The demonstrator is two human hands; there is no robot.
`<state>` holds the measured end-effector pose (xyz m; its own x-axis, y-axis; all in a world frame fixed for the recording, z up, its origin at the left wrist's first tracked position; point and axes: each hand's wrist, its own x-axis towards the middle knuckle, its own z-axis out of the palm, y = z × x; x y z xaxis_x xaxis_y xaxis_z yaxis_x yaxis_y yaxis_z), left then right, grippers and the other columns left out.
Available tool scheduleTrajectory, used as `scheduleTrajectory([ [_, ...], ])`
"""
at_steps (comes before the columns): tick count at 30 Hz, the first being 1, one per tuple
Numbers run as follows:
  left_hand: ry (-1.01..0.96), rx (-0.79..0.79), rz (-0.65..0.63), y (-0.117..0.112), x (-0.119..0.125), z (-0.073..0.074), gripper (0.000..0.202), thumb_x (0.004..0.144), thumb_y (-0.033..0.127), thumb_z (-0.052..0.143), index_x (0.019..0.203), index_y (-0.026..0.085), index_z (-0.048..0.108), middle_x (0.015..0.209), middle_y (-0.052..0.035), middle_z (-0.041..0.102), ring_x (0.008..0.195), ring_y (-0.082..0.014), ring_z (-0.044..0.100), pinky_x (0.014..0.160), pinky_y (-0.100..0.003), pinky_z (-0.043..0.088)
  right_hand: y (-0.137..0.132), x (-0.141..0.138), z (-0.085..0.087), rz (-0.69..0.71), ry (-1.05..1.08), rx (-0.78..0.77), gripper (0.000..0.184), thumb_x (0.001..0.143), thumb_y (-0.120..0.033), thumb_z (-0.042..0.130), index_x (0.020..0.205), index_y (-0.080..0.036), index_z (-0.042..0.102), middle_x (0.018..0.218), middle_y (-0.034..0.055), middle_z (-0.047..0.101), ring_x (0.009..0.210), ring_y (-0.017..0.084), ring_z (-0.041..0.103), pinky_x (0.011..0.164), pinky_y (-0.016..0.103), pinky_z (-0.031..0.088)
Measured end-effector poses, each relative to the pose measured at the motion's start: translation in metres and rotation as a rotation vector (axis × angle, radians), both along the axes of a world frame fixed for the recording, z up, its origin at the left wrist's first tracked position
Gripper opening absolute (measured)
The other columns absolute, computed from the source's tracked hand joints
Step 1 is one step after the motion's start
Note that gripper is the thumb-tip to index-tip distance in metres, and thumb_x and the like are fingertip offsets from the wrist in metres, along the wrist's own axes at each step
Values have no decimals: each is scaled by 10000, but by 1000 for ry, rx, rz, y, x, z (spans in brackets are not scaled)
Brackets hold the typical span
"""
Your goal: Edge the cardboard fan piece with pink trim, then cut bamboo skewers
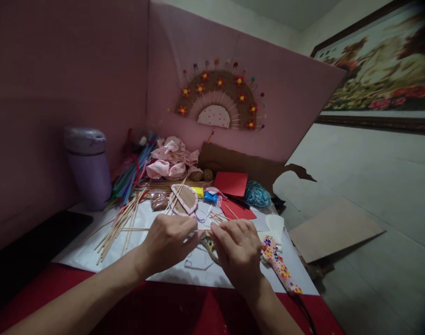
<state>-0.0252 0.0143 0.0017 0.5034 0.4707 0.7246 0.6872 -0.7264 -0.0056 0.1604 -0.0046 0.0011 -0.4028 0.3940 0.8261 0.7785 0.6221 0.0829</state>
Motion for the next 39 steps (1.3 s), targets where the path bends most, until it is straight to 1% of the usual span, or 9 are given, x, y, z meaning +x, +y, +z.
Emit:
scheduleTrajectory([
  [5, 29, 24, 16, -1, 0, -1, 264, 853, 262, 491, 606, 168, 505, 499, 9, 558, 445, -98, 508, 481, -254, 247, 0, -1, 1, -1, -9, -39, 123, 859, -187, 546, 878, -174, 666, 708, 44, 637, 681, 157, 513, 657, 301, 368],
  [13, 30, 6, 100, -4, 4, -2, 274, 829, 250, 504, 567, 172, 509, 465, 10, 574, 423, -107, 527, 465, -260, 223, -2, -4, -2, -25, 4, -91, 135, 862, -195, 541, 869, -157, 670, 692, 50, 619, 686, 155, 523, 643, 272, 392],
  [19, 42, -90, 203, -5, 6, -2, 252, 812, 249, 507, 573, 176, 546, 463, -6, 600, 432, -143, 560, 461, -271, 217, -2, -9, -6, -76, -16, -111, 172, 874, -217, 517, 824, -156, 669, 657, 47, 601, 676, 165, 518, 625, 272, 371],
  [23, 110, -174, 267, -7, 9, -4, 269, 834, 260, 465, 601, 179, 573, 480, -36, 617, 446, -172, 568, 465, -280, 201, -1, -16, -14, -175, -65, -96, 168, 862, -203, 518, 783, -166, 661, 622, 43, 585, 641, 174, 503, 566, 283, 316],
  [26, 141, -277, 283, -3, 7, -1, 248, 820, 258, 473, 617, 173, 586, 508, -48, 614, 470, -174, 549, 474, -277, 189, 2, -16, -16, -153, -53, -202, 178, 848, -199, 532, 707, -172, 638, 616, 40, 581, 634, 169, 506, 554, 279, 300],
  [28, 93, -408, 214, 1, 3, 4, 244, 797, 286, 511, 593, 168, 574, 507, -28, 579, 479, -147, 505, 479, -263, 199, 5, -10, -13, -26, 27, -354, 181, 842, -208, 549, 684, -173, 631, 636, 35, 598, 637, 154, 516, 570, 265, 323],
  [34, -326, -1062, -277, 8, -7, 19, 289, 752, 365, 568, 566, 154, 503, 466, 64, 392, 438, -64, 330, 434, -197, 242, 12, 9, -4, 382, 525, -900, 200, 798, -318, 609, 674, -163, 627, 589, 5, 583, 523, 122, 503, 484, 229, 377],
  [36, -433, -1190, -351, 9, -9, 21, 286, 737, 380, 582, 585, 152, 500, 452, 75, 380, 417, -57, 317, 412, -191, 233, 14, 12, -5, 388, 643, -937, 212, 800, -338, 600, 675, -166, 609, 578, -6, 562, 514, 124, 504, 475, 230, 393],
  [39, -497, -1198, -366, 10, -10, 20, 259, 750, 367, 568, 622, 149, 513, 451, 71, 407, 414, -61, 346, 409, -191, 244, 22, 15, -9, 206, 582, -716, 138, 839, -264, 540, 787, -178, 636, 693, 24, 608, 646, 160, 554, 588, 266, 444],
])
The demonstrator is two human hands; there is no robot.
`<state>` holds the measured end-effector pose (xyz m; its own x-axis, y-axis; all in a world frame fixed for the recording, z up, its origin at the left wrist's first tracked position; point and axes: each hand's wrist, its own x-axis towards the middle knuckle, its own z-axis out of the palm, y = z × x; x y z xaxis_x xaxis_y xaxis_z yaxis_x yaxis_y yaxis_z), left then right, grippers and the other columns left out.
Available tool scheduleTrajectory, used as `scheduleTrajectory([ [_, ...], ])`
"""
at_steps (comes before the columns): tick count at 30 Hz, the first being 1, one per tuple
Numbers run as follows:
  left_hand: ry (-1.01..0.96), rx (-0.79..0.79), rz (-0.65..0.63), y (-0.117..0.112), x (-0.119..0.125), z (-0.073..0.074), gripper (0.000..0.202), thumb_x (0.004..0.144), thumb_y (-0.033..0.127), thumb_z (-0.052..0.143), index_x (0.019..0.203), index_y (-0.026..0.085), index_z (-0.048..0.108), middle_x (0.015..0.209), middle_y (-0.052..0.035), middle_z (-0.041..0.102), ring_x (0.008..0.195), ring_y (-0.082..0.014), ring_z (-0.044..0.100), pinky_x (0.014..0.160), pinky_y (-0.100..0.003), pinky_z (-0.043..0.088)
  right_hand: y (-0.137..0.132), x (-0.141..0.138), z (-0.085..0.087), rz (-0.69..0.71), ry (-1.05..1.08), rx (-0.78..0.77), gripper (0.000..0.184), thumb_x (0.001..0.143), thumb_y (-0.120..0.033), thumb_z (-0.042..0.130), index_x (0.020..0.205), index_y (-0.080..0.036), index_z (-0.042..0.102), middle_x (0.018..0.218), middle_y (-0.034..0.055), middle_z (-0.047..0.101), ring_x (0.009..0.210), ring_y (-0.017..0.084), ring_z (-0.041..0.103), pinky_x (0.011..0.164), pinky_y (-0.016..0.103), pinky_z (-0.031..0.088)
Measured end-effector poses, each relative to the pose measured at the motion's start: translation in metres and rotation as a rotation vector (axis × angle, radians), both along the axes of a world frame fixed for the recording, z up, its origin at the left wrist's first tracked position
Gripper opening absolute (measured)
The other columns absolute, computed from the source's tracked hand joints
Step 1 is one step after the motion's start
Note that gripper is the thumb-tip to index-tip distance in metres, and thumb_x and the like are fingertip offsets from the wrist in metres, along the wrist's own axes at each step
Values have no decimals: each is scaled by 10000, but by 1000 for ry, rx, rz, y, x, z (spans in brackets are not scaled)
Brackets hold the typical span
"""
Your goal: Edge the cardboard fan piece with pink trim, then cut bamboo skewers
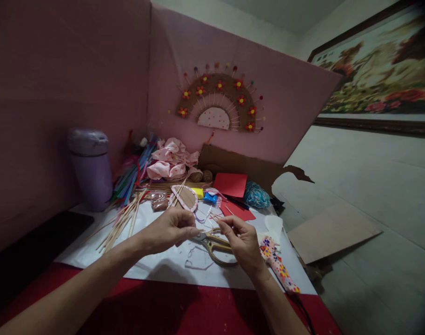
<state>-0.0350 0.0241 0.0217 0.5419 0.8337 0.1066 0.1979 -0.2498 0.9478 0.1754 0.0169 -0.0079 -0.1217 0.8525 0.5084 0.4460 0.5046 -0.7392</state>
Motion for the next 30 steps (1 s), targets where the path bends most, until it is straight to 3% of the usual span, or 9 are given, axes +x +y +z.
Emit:
scheduleTrajectory([
  [4, -44, 16, 25, 3, 0, -5, 203, 773, 319, 540, 666, 147, 523, 473, 63, 446, 438, -69, 392, 437, -195, 280, 19, 7, -9, -245, -371, 265, 309, 828, -78, 429, 1030, -188, 635, 923, 88, 643, 889, 226, 543, 795, 369, 430],
  [9, -36, 120, 147, 7, 2, -10, 150, 768, 265, 547, 686, 140, 561, 524, 34, 502, 494, -86, 446, 473, -206, 323, 26, 7, -17, -373, -686, 305, 406, 797, -77, 494, 1183, -170, 578, 1226, 137, 542, 1114, 297, 429, 917, 458, 348],
  [12, -77, 249, 275, 8, 1, -10, 155, 771, 249, 560, 660, 142, 576, 539, 23, 516, 494, -81, 437, 464, -198, 322, 16, -2, -18, -357, -660, 324, 318, 829, -143, 520, 1131, -194, 606, 1194, 117, 558, 1088, 284, 441, 892, 440, 358],
  [17, -539, 262, 473, 14, -8, 0, 105, 790, 265, 574, 775, 168, 535, 594, 23, 594, 436, -71, 467, 413, -182, 341, 1, -17, -17, -259, -549, 387, 181, 835, -160, 534, 956, -215, 656, 1089, 81, 600, 1020, 251, 478, 853, 407, 365],
  [20, -666, 277, 552, 21, -17, 4, 137, 768, 271, 607, 784, 172, 514, 646, 14, 630, 489, -94, 555, 477, -207, 441, -1, -20, -17, -233, -540, 394, 159, 833, -163, 540, 927, -215, 657, 1078, 78, 603, 1022, 247, 482, 843, 400, 364],
  [24, -641, 297, 665, 33, -25, 0, 176, 761, 311, 608, 780, 173, 500, 680, 6, 654, 574, -128, 630, 590, -265, 516, -1, -19, -18, -235, -548, 381, 151, 840, -176, 535, 922, -212, 657, 1080, 81, 601, 1024, 244, 486, 841, 400, 367],
  [30, -429, 162, 722, 44, -31, -12, 198, 724, 345, 590, 738, 168, 504, 670, -18, 655, 610, -168, 644, 562, -277, 508, -4, -18, -18, -221, -541, 381, 145, 839, -178, 534, 910, -221, 652, 1071, 78, 599, 1018, 243, 492, 842, 404, 373],
])
